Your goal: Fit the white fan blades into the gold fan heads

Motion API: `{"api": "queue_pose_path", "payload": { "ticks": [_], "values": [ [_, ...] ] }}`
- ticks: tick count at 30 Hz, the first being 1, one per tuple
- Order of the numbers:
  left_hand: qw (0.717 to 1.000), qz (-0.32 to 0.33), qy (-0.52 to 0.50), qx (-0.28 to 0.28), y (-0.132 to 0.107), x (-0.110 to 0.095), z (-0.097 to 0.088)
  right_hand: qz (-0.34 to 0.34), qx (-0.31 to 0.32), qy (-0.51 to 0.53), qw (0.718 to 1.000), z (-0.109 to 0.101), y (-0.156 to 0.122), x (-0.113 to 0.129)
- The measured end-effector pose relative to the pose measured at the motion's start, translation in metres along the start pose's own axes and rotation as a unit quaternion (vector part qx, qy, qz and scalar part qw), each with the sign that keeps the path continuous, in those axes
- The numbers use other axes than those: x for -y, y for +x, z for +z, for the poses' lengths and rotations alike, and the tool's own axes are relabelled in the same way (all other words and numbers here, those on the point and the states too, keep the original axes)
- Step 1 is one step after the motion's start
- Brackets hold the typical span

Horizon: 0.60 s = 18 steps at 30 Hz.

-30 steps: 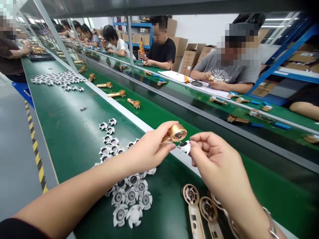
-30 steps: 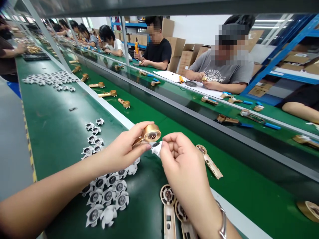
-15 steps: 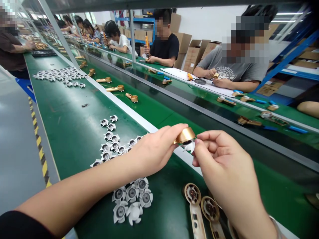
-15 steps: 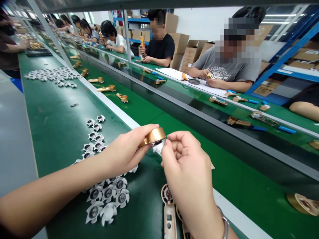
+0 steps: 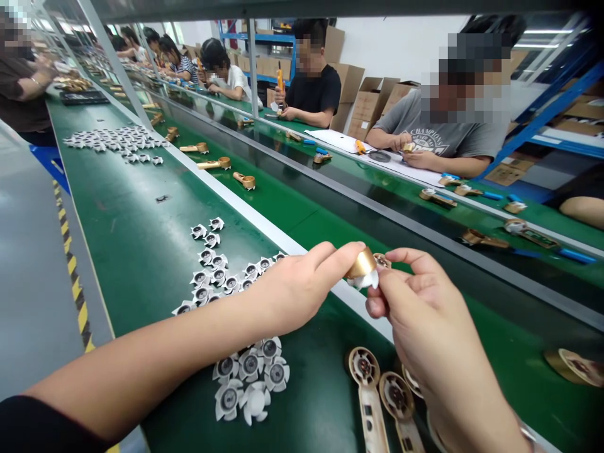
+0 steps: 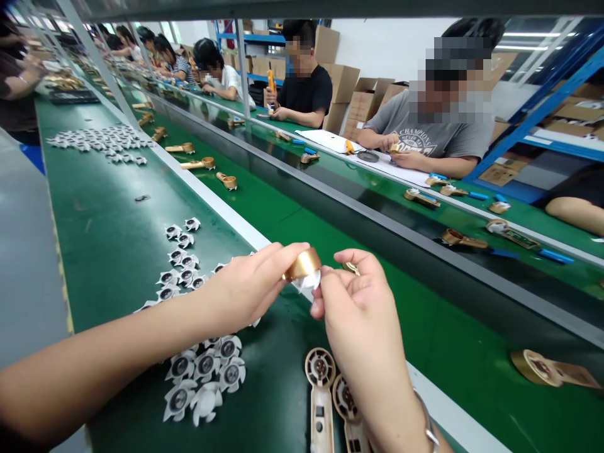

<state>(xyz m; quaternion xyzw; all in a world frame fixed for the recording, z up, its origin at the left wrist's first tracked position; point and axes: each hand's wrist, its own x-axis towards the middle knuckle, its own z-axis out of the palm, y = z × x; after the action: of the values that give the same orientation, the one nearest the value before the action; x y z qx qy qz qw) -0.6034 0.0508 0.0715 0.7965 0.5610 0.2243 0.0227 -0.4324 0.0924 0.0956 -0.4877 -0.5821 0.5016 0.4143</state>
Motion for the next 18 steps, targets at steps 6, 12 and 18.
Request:
{"api": "queue_pose_path", "payload": {
  "ticks": [6, 12, 18],
  "values": [
    [0.992, -0.036, -0.118, -0.022, -0.001, -0.011, 0.001, -0.044, -0.024, -0.005, 0.999, 0.000, -0.004, 0.008],
    [0.987, -0.160, 0.017, 0.029, 0.032, 0.031, -0.007, -0.038, 0.208, -0.197, 0.957, 0.012, 0.011, -0.025],
    [0.944, -0.263, 0.126, 0.155, 0.074, 0.084, 0.023, -0.121, 0.294, -0.389, 0.865, 0.037, -0.007, -0.046]
  ]
}}
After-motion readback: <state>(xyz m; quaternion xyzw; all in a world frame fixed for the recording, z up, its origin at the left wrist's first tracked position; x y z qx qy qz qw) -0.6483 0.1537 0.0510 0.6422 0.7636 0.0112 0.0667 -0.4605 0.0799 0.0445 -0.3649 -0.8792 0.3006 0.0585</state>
